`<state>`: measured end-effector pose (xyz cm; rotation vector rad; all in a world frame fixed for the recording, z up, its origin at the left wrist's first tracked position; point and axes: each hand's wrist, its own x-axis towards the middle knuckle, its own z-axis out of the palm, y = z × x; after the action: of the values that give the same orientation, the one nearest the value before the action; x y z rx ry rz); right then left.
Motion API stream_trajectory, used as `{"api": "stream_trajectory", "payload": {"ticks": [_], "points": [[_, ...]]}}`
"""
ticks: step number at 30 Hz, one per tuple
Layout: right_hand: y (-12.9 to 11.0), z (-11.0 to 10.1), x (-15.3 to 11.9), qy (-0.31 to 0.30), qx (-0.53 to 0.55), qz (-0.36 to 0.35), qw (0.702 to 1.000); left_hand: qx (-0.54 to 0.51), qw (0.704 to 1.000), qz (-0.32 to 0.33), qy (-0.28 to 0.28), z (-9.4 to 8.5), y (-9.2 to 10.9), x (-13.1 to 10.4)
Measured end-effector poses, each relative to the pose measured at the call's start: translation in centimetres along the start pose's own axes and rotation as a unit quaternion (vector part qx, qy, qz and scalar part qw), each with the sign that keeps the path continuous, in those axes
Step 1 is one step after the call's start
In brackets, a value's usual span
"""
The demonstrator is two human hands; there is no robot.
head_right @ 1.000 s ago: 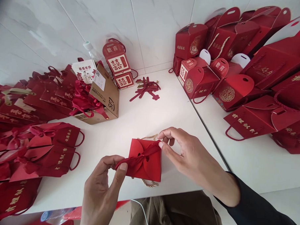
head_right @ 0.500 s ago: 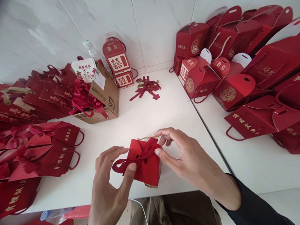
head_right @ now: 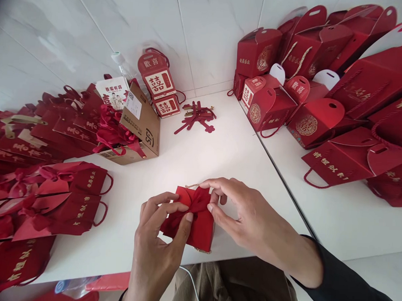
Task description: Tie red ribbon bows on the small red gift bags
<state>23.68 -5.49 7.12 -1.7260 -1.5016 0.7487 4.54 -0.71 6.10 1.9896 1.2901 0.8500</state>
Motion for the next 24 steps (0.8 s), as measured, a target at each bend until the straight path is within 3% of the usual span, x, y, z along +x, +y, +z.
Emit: {"api": "stream_trajectory", "payload": {"ticks": [5, 11, 16, 21, 24], "points": [[0.0, 0.2, 0.0, 0.009, -0.021, -0.03, 0.999, -0.007, 1.0, 0.001, 0.002, 0.1, 0.0, 0.0], [0.0, -0.1, -0.2, 0.021, 0.002, -0.013, 1.0, -0.012, 1.0, -0.012, -0.003, 0.1, 0.0, -0.2], [0.4, -1.3, -0.6, 0.013, -0.011, 0.056, 0.998, -0.021, 1.0, -0.021, -0.003, -0.1, 0.0, -0.2], [0.5, -1.5, -0.2, 0.003, 0.002, 0.057, 0.998, -0.043, 0.999, -0.018, 0.001, -1.3, -0.3, -0.4], [0.2, -0.8, 0.7, 0.003, 0.016, 0.06, 0.998, -0.044, 0.997, -0.057, 0.016, -2.2, -0.7, -0.7]]}}
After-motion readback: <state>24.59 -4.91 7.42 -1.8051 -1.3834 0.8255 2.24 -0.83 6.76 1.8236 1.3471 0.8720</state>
